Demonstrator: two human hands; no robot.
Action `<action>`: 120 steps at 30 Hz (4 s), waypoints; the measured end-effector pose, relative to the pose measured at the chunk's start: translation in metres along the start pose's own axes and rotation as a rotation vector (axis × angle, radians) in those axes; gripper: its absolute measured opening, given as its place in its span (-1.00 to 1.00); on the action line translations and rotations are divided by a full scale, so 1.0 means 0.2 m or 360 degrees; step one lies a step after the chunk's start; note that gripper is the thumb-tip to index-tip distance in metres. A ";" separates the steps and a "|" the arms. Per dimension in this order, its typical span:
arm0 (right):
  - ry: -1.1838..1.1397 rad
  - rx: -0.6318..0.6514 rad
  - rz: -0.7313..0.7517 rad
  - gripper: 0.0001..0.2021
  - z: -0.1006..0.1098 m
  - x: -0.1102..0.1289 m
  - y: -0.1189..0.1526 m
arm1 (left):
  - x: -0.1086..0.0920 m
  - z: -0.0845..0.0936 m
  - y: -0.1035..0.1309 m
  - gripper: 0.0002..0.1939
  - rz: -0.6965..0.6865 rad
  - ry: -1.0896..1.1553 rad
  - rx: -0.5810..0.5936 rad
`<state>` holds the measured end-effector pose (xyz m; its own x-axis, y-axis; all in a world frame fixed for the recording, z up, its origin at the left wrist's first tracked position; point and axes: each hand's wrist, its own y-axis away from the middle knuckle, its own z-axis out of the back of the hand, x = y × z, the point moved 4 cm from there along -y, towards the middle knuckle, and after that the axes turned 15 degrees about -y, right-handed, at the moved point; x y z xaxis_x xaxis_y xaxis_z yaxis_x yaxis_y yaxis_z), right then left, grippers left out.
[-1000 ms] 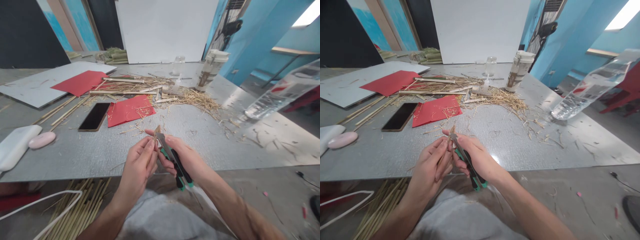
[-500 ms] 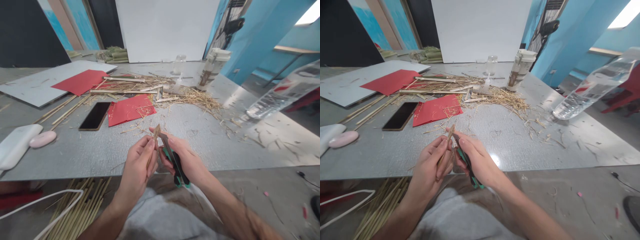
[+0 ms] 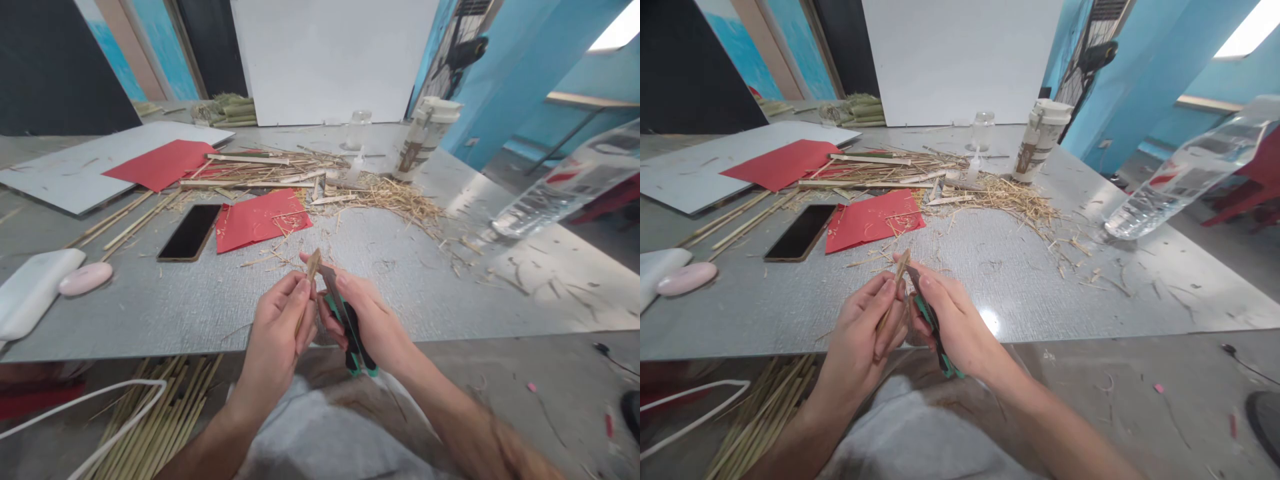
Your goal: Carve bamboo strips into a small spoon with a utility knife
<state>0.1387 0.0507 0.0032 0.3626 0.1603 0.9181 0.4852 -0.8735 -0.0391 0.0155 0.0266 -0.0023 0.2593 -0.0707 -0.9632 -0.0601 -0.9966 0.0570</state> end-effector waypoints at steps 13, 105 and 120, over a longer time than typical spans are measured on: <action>-0.0002 -0.0008 0.0006 -0.40 0.00 0.00 0.00 | 0.00 0.00 -0.01 -0.64 0.0003 0.0007 0.0005; 0.0144 -0.0244 -0.0217 -0.64 0.41 0.33 -0.62 | -0.12 0.04 -0.75 -0.70 0.0274 -0.0308 0.0246; 0.1610 0.0155 0.0290 -0.79 0.41 0.45 -0.46 | -0.08 0.02 -0.70 -0.75 0.0441 0.0319 0.0110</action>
<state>0.1914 0.1830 0.0569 -0.3802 -0.4717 0.7955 0.5684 -0.7978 -0.2014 0.0163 0.1667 0.0051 0.4075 -0.3521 -0.8426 -0.2181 -0.9335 0.2846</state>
